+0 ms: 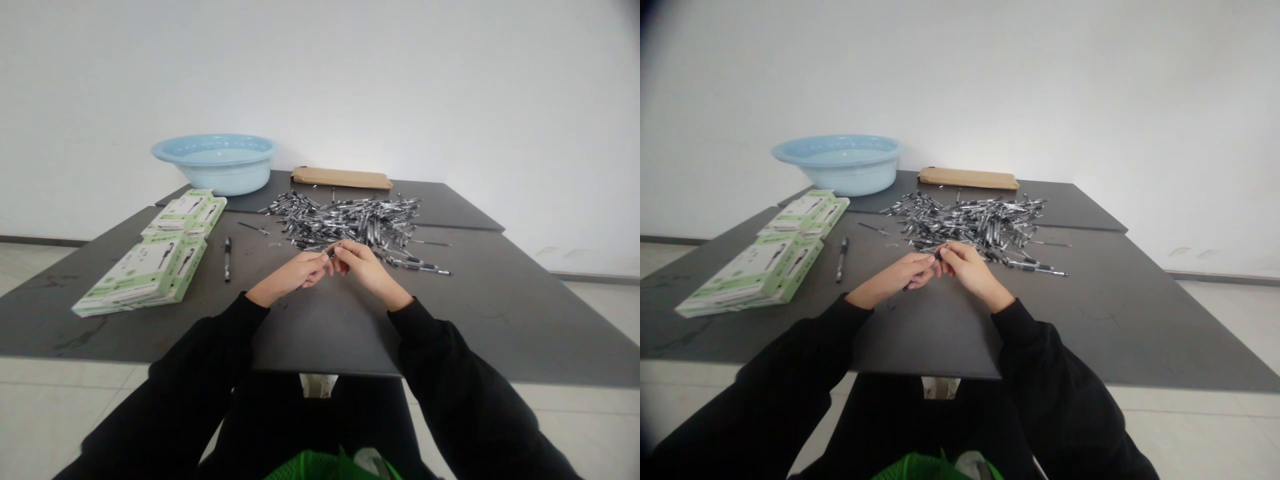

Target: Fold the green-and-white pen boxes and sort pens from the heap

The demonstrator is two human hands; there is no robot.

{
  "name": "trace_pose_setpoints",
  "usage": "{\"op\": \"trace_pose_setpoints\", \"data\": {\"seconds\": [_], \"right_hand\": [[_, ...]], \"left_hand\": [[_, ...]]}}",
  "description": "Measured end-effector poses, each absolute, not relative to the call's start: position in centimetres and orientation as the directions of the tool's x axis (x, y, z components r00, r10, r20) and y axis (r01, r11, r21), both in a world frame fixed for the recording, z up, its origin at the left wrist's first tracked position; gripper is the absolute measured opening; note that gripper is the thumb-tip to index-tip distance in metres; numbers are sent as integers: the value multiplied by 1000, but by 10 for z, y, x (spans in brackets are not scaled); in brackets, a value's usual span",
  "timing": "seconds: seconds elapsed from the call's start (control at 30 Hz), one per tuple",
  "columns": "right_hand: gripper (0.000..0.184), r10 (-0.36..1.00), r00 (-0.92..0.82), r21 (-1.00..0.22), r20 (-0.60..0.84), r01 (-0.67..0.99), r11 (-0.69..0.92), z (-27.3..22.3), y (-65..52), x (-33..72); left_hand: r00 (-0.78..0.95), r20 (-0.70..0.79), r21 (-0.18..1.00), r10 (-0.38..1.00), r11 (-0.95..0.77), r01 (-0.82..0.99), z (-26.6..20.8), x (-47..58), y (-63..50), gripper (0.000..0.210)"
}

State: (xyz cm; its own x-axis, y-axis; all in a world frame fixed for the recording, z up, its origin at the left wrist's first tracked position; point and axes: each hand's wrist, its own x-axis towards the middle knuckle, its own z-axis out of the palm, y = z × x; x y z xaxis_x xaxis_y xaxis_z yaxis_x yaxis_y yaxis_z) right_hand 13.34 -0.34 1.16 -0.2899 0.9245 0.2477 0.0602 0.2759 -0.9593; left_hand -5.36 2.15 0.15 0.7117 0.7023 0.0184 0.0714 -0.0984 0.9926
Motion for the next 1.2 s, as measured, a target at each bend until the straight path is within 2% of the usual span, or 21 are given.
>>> {"op": "trace_pose_setpoints", "data": {"seconds": [0.13, 0.27, 0.4, 0.5, 0.67, 0.8, 0.93, 1.07, 1.2], "right_hand": [[19, 957, -95, -951, 273, 126, 283, 12, 4, 147], [17, 927, 132, -882, 351, 378, 281, 10, 13, 166], [17, 895, 109, -697, 433, 669, 256, 5, 15, 177], [17, 887, 74, -597, 455, 765, 243, 3, 15, 179], [19, 871, 86, -548, 484, 805, 225, 5, 15, 180], [19, 847, 126, -538, 516, 817, 206, 9, 16, 187], [22, 755, 303, -580, 582, 806, 123, 17, 18, 218], [28, 587, 556, -659, 589, 751, -50, 19, 17, 281], [32, 536, 627, -653, 564, 737, -176, 1, 14, 353]], "left_hand": [[638, 7, 995, 770, -66, 69, -1, -54, 26, 44], [562, 25, 998, 826, -55, 38, -1, -55, 27, 41], [503, 46, 996, 863, -76, 38, 3, -57, 27, 39], [445, 97, 993, 890, -116, 16, 8, -62, 29, 40], [280, 219, 975, 935, -221, -24, 18, -75, 36, 38], [198, 243, 970, 950, -245, -14, 23, -82, 38, 37], [176, 249, 968, 952, -251, -14, 24, -83, 39, 36], [192, 239, 970, 952, -242, -3, 21, -81, 40, 37], [213, 238, 970, 948, -242, -8, 21, -79, 39, 37]]}}
